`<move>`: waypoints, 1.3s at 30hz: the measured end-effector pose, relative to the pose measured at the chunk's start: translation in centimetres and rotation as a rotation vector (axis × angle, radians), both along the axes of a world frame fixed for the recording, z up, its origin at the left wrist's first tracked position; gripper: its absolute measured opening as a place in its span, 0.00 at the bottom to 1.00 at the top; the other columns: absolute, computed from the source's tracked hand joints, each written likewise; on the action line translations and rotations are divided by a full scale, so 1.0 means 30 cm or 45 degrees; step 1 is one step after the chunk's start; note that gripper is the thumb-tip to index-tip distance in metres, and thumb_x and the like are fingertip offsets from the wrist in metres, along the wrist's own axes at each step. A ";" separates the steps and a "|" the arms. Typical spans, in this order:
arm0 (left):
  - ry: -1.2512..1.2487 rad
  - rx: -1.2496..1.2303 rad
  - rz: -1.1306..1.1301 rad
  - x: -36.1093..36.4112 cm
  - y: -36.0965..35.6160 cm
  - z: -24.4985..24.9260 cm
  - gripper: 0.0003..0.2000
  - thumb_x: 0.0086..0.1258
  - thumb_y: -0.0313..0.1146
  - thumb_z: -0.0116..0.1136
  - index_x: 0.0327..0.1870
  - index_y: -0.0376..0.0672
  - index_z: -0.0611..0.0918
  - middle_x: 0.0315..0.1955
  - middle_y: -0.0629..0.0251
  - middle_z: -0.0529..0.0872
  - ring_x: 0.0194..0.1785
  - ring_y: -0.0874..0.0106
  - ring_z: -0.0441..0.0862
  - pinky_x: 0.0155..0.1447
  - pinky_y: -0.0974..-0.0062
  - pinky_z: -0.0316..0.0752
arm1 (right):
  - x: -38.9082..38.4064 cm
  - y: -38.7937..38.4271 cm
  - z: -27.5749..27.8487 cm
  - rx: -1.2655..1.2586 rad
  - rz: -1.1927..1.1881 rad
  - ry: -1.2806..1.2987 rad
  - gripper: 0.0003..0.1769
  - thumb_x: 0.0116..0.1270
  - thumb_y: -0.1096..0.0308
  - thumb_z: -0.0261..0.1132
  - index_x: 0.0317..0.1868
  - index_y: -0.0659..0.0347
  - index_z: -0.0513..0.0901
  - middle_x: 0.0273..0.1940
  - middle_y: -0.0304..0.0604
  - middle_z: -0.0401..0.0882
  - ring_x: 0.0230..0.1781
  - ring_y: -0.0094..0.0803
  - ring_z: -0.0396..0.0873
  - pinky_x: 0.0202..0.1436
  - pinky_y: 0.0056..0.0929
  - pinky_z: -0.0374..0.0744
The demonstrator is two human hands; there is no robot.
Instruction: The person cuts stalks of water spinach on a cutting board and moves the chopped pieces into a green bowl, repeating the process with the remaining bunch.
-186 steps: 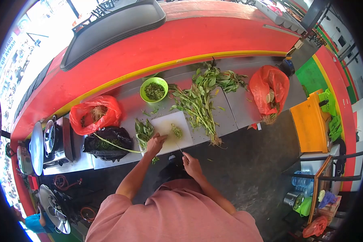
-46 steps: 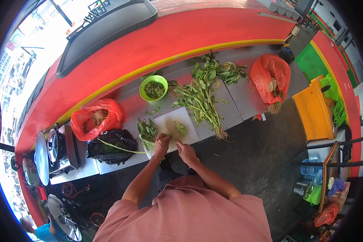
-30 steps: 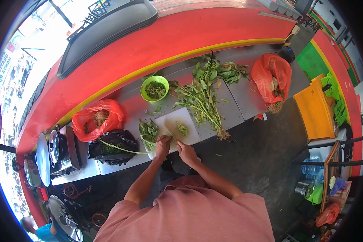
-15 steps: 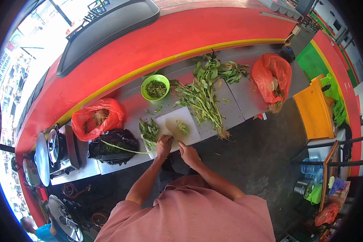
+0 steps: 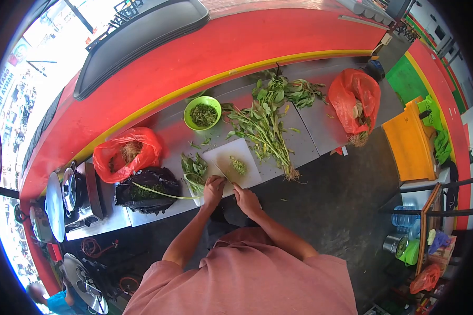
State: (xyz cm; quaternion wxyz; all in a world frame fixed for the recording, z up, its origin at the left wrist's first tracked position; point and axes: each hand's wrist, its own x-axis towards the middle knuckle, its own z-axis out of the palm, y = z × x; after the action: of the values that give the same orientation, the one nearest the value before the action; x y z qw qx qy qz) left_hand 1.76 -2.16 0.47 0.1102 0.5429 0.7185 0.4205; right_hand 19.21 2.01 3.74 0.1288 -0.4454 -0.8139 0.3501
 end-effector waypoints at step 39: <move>-0.051 0.002 -0.028 0.007 -0.016 -0.013 0.05 0.63 0.24 0.66 0.39 0.37 0.89 0.37 0.57 0.86 0.43 0.54 0.83 0.49 0.60 0.78 | -0.044 0.017 -0.012 0.002 0.031 -0.005 0.19 0.78 0.59 0.57 0.63 0.52 0.81 0.35 0.62 0.86 0.36 0.61 0.85 0.39 0.56 0.83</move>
State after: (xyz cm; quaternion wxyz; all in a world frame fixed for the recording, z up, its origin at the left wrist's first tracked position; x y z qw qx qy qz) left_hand 1.98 -2.63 0.08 0.1287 0.5425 0.7097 0.4307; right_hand 17.88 2.52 3.40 0.1232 -0.4360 -0.8198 0.3502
